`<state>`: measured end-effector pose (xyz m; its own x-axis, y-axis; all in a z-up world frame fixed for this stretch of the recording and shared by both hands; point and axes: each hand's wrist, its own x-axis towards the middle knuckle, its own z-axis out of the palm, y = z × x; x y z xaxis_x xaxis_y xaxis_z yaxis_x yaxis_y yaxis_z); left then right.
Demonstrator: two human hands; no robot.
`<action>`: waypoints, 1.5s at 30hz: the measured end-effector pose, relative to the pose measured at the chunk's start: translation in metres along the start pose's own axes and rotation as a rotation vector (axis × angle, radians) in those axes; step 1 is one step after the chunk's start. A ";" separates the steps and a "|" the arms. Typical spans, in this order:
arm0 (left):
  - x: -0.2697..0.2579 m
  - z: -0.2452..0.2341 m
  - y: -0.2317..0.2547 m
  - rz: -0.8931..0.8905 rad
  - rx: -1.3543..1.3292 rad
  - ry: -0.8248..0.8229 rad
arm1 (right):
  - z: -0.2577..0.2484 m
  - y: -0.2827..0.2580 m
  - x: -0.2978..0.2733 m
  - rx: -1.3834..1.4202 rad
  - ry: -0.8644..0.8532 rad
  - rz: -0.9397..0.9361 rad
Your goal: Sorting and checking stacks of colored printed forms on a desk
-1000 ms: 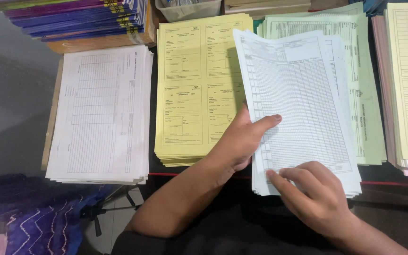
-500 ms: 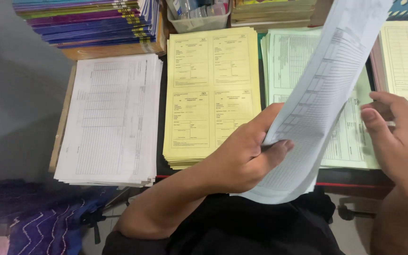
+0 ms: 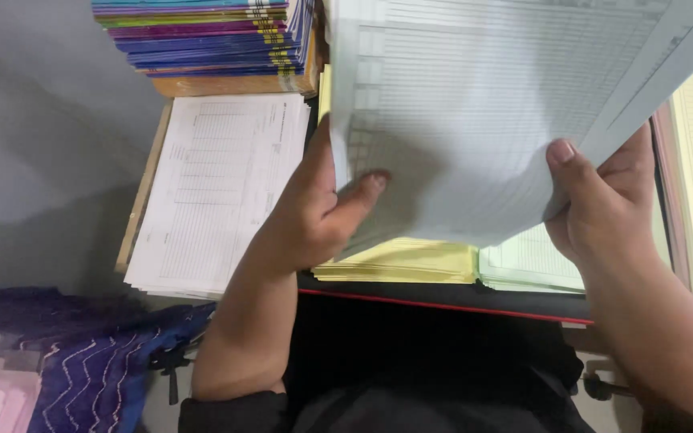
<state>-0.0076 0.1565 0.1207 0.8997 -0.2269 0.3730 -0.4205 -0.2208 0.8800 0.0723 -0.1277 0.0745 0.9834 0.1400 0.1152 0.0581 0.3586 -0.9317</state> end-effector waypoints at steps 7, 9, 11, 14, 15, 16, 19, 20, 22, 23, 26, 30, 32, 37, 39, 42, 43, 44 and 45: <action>0.007 -0.012 -0.006 0.118 0.075 0.368 | 0.027 -0.007 0.028 -0.438 -0.254 -0.677; 0.008 -0.010 -0.007 0.092 0.097 0.458 | 0.036 -0.010 0.028 -0.593 -0.200 -0.714; 0.011 -0.011 -0.010 0.159 0.149 0.510 | 0.049 -0.012 0.032 -0.571 -0.252 -0.797; 0.008 0.002 -0.010 0.140 0.252 0.634 | 0.059 -0.009 0.026 -0.515 -0.217 -0.739; 0.007 0.003 -0.010 0.142 0.255 0.635 | 0.061 -0.007 0.027 -0.512 -0.218 -0.741; 0.005 0.006 -0.010 0.121 0.243 0.645 | 0.061 -0.005 0.028 -0.508 -0.227 -0.753; 0.003 0.007 -0.014 0.083 0.219 0.633 | 0.062 0.004 0.029 -0.458 -0.260 -0.722; 0.002 0.006 -0.017 0.065 0.206 0.611 | 0.062 0.007 0.029 -0.412 -0.285 -0.678; 0.003 0.005 -0.019 0.094 0.210 0.600 | 0.058 0.010 0.029 -0.397 -0.273 -0.642; 0.004 0.004 -0.019 0.125 0.215 0.589 | 0.056 0.012 0.029 -0.381 -0.262 -0.607; 0.012 0.002 -0.025 0.182 0.125 0.587 | 0.057 0.006 0.035 -0.206 -0.325 -0.662; 0.021 0.004 -0.019 0.205 0.093 0.576 | 0.052 0.010 0.034 -0.298 -0.297 -0.715; 0.026 0.005 -0.017 0.116 0.181 0.669 | 0.036 0.024 0.036 -0.280 -0.175 -0.516; 0.034 0.010 -0.013 0.081 0.057 0.698 | 0.041 0.022 0.043 -0.184 -0.172 -0.485; 0.034 0.009 -0.016 0.033 0.088 0.747 | 0.047 0.017 0.044 -0.326 -0.241 -0.652; 0.032 0.010 -0.025 -0.002 0.118 0.718 | 0.048 0.020 0.043 -0.284 -0.286 -0.624; 0.031 0.009 -0.024 -0.087 0.168 0.720 | 0.047 0.023 0.043 -0.270 -0.250 -0.555; 0.031 0.008 -0.023 -0.173 0.217 0.720 | 0.046 0.026 0.042 -0.256 -0.213 -0.485; 0.031 0.009 -0.022 -0.173 0.217 0.719 | 0.046 0.025 0.041 -0.256 -0.212 -0.484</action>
<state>0.0286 0.1461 0.1099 0.7783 0.4841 0.3998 -0.2132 -0.3952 0.8935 0.1065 -0.0707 0.0722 0.7801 0.2067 0.5905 0.5578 0.1974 -0.8061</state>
